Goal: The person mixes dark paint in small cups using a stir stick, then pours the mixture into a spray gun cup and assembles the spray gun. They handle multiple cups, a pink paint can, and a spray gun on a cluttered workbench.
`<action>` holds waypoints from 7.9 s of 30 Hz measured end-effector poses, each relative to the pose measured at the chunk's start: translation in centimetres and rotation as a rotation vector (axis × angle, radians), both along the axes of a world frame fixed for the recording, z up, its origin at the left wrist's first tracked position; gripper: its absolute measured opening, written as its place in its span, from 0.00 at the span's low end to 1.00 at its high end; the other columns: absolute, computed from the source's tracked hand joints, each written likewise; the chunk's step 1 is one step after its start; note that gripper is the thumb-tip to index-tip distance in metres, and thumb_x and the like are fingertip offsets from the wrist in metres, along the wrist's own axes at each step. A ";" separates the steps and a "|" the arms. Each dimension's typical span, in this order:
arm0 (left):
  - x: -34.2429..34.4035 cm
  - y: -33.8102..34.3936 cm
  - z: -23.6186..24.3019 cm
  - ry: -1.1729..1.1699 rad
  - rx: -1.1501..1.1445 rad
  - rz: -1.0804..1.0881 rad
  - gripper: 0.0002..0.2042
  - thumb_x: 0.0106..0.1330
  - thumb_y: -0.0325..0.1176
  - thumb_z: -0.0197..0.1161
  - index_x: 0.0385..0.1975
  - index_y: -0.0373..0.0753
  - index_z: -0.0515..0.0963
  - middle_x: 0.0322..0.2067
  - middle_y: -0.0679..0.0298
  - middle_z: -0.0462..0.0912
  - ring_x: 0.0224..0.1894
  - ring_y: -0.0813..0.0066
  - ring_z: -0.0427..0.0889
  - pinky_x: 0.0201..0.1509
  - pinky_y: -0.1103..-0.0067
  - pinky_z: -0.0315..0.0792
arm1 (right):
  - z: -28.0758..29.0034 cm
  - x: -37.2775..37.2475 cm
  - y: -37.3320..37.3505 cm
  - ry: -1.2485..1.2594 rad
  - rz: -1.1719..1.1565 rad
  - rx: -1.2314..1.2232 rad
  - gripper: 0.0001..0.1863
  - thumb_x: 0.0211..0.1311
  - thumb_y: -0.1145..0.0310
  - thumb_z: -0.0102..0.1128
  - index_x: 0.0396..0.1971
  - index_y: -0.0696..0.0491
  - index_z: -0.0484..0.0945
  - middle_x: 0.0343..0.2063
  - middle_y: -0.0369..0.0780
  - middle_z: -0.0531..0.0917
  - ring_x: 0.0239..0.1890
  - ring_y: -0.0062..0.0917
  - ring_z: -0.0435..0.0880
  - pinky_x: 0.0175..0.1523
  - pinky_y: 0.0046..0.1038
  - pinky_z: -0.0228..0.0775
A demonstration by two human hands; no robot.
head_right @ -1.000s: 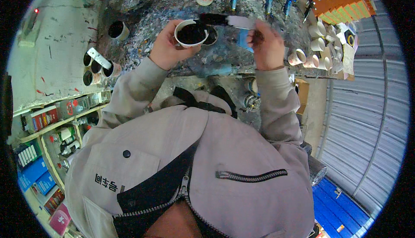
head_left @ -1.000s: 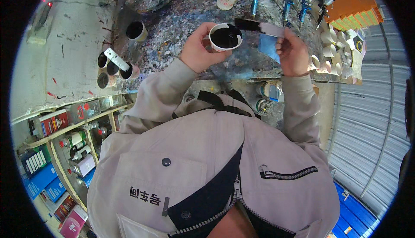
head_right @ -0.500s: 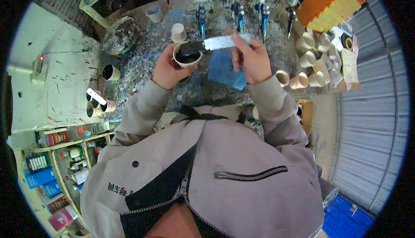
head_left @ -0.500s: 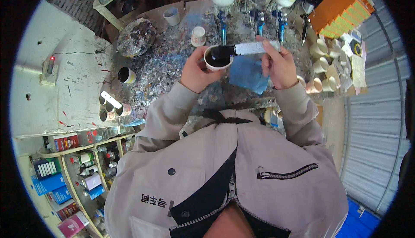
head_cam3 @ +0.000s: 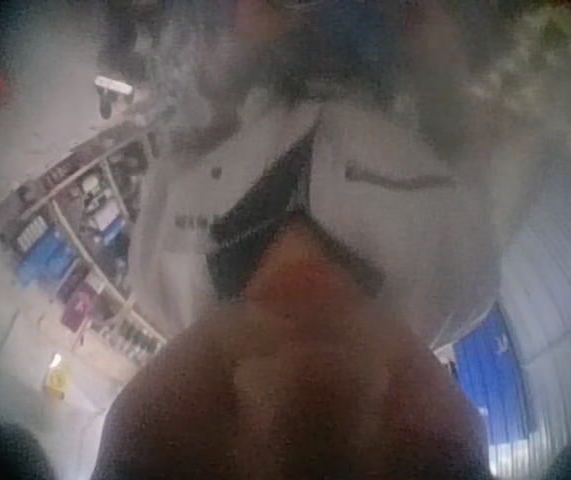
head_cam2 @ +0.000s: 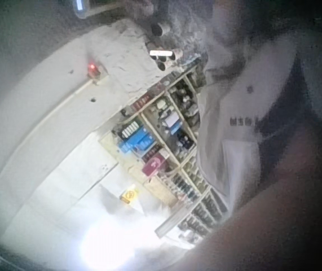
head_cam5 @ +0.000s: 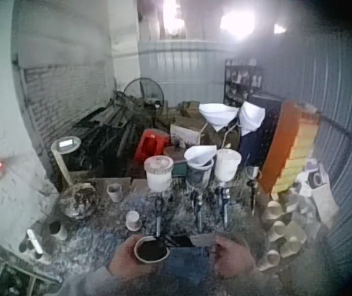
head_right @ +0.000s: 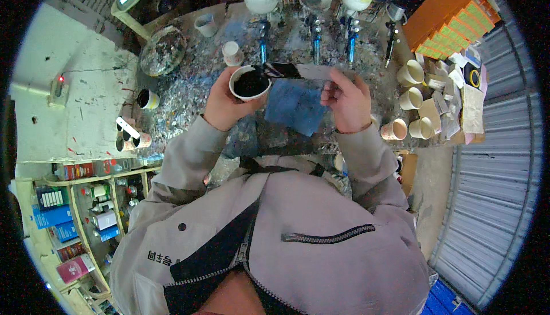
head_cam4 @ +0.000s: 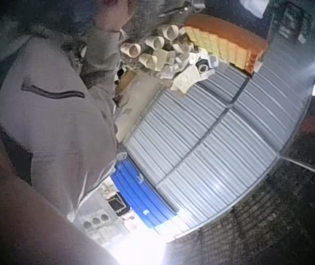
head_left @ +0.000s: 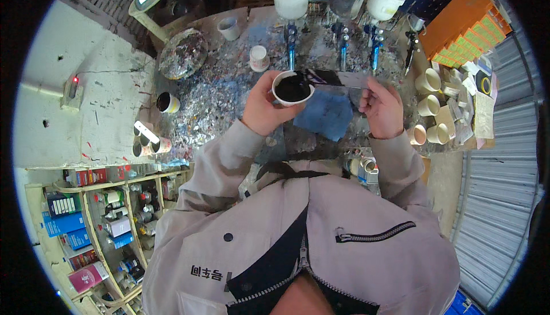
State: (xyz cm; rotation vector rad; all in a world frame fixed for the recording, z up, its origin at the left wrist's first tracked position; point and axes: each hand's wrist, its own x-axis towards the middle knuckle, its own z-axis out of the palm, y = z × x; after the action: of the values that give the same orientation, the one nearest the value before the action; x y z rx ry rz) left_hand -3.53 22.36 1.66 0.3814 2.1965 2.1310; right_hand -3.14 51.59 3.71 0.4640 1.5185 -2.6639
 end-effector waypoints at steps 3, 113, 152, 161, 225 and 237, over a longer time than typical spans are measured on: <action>-1.4 0.7 1.7 0.031 0.000 -0.009 0.34 0.54 0.26 0.82 0.62 0.37 0.74 0.54 0.64 0.85 0.56 0.74 0.84 0.62 0.74 0.79 | -0.5 0.1 3.0 -0.031 -0.108 -0.122 0.10 0.71 0.66 0.67 0.41 0.55 0.79 0.28 0.38 0.82 0.27 0.27 0.80 0.31 0.32 0.73; -32.5 11.9 17.7 1.167 -1.259 -0.199 0.21 0.60 0.30 0.74 0.54 0.54 0.83 0.52 0.63 0.81 0.50 0.51 0.85 0.54 0.62 0.81 | 1.7 12.9 14.7 0.109 -0.635 -0.120 0.09 0.77 0.67 0.60 0.45 0.58 0.81 0.30 0.41 0.86 0.27 0.26 0.83 0.35 0.28 0.77; -31.3 12.8 17.0 1.235 -1.223 -0.039 0.23 0.58 0.29 0.74 0.57 0.45 0.82 0.55 0.61 0.81 0.54 0.55 0.84 0.57 0.65 0.80 | 7.8 -22.2 7.2 0.692 -0.192 1.018 0.14 0.69 0.64 0.67 0.38 0.63 0.85 0.27 0.53 0.88 0.29 0.44 0.90 0.38 0.39 0.81; -32.7 10.2 18.2 0.784 -1.061 -0.069 0.30 0.52 0.38 0.83 0.57 0.41 0.85 0.51 0.52 0.87 0.54 0.53 0.86 0.60 0.67 0.79 | 7.3 -23.3 8.0 0.639 -0.119 0.736 0.12 0.75 0.66 0.65 0.43 0.62 0.85 0.30 0.42 0.90 0.30 0.25 0.91 0.37 0.28 0.83; 7.2 -13.7 -0.4 -0.031 0.359 0.620 0.30 0.63 0.22 0.77 0.65 0.36 0.75 0.55 0.60 0.87 0.57 0.70 0.86 0.61 0.72 0.82 | -0.2 -12.6 -21.0 -0.032 0.643 -0.076 0.10 0.75 0.66 0.63 0.44 0.57 0.81 0.33 0.40 0.85 0.32 0.24 0.82 0.38 0.30 0.75; 21.5 -23.5 -3.0 -0.030 0.419 1.047 0.32 0.63 0.17 0.75 0.69 0.33 0.71 0.60 0.59 0.83 0.60 0.68 0.84 0.66 0.70 0.80 | -6.3 -12.7 -47.3 0.245 0.808 0.342 0.16 0.80 0.65 0.55 0.48 0.66 0.79 0.35 0.46 0.88 0.32 0.30 0.90 0.36 0.32 0.84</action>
State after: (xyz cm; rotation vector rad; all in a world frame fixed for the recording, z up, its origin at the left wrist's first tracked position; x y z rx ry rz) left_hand 17.93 -1.10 -1.32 -1.0246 2.1280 3.0025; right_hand -15.82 4.29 -2.57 -0.4176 1.7307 -1.8866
